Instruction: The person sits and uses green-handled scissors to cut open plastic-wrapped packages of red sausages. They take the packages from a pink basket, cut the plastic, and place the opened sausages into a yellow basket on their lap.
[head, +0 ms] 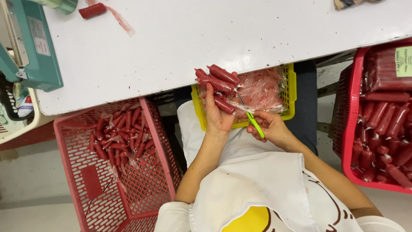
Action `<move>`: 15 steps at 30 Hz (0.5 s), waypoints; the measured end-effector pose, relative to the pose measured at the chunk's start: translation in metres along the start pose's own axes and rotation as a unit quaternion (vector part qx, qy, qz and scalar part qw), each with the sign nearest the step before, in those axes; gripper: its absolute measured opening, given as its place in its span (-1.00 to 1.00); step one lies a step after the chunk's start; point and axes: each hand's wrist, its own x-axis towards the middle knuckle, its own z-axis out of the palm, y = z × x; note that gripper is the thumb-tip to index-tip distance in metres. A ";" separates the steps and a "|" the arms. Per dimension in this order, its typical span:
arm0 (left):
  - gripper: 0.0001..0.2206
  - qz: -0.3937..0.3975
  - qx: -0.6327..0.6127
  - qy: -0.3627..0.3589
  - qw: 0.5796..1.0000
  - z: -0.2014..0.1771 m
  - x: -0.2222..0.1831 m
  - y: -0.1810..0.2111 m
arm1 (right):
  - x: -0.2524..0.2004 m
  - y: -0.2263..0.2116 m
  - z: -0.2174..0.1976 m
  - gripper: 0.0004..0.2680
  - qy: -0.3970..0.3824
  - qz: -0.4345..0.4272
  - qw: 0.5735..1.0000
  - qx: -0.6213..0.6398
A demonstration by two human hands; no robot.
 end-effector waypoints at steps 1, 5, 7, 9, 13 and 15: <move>-0.43 0.003 0.008 -0.001 1.000 0.001 -0.001 -0.002 | 0.001 -0.001 0.000 -0.68 -0.003 -0.011 1.000 -0.005; -0.41 -0.011 0.006 0.004 1.000 0.002 0.003 -0.009 | 0.005 0.006 -0.004 -0.67 0.006 -0.022 1.000 -0.001; -0.41 -0.009 0.007 0.009 1.000 0.003 0.003 -0.008 | 0.008 0.022 -0.016 -0.68 0.020 -0.017 1.000 0.006; -0.42 -0.003 0.007 0.011 1.000 0.007 0.002 -0.008 | 0.000 0.011 -0.013 -0.67 0.024 0.000 1.000 0.004; -0.41 0.008 -0.009 0.016 1.000 0.000 0.008 -0.003 | -0.011 0.015 -0.028 -0.68 0.042 0.027 0.999 -0.022; -0.40 0.002 0.002 -0.013 1.000 -0.001 0.006 0.003 | -0.013 0.031 -0.044 -0.64 0.044 0.007 0.995 -0.093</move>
